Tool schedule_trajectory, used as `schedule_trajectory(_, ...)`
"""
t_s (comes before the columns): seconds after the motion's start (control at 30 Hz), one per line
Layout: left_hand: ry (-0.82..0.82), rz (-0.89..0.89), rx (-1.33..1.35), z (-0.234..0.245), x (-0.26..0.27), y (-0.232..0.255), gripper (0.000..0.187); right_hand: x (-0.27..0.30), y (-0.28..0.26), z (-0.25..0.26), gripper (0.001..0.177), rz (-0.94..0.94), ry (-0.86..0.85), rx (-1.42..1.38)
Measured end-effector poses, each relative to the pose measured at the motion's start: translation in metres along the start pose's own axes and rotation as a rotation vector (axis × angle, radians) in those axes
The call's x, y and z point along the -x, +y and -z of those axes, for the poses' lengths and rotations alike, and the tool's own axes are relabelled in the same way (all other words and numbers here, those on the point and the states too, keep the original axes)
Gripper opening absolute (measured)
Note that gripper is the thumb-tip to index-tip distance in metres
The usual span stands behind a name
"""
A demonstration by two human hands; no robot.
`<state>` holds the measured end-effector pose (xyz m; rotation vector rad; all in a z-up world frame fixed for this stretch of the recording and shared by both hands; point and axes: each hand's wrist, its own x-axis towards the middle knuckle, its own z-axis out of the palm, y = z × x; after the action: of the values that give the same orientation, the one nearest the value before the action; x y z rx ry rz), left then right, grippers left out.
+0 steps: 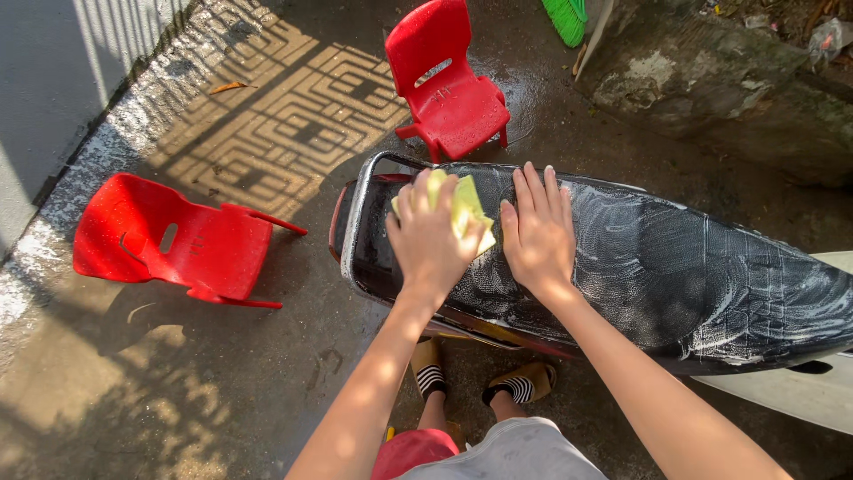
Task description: The person scrubs the black motorcycle seat with a yellow sponge, applying soap and water to the surface. The person repeatedly wipes different areas of the seat, focusing on the center and edges, while standing in an outdoor area.
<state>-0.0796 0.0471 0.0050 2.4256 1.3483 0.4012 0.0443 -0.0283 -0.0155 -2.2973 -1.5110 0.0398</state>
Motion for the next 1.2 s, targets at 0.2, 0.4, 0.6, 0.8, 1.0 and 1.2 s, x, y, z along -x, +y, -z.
schedule_trajectory(0.2, 0.065, 0.059, 0.098, -0.011, -0.012, -0.012, 0.056, -0.001, -0.003, 0.000, 0.046, -0.005, 0.018, 0.025)
schedule_trajectory(0.4, 0.396, -0.083, -0.062, -0.034, -0.028, -0.015, 0.026, 0.001, -0.006, 0.000, 0.045, -0.025, 0.053, 0.025)
schedule_trajectory(0.6, 0.240, -0.081, -0.075, -0.013, -0.009, 0.006, 0.073, 0.001, -0.002, -0.011, 0.042, 0.157, 0.165, 0.154)
schedule_trajectory(0.8, 0.348, -0.233, -0.061, -0.042, -0.035, -0.021, 0.061, 0.000, 0.000, -0.014, 0.042, 0.183, 0.197, 0.160)
schedule_trajectory(1.0, 0.064, -0.129, 0.060, -0.009, -0.012, -0.014, 0.050, 0.000, 0.002, -0.014, 0.042, 0.154, 0.155, 0.094)
schedule_trajectory(1.2, -0.121, -0.002, -0.048, 0.010, 0.012, 0.006, 0.051, 0.000, 0.000, -0.009, 0.040, 0.084, 0.094, 0.059)
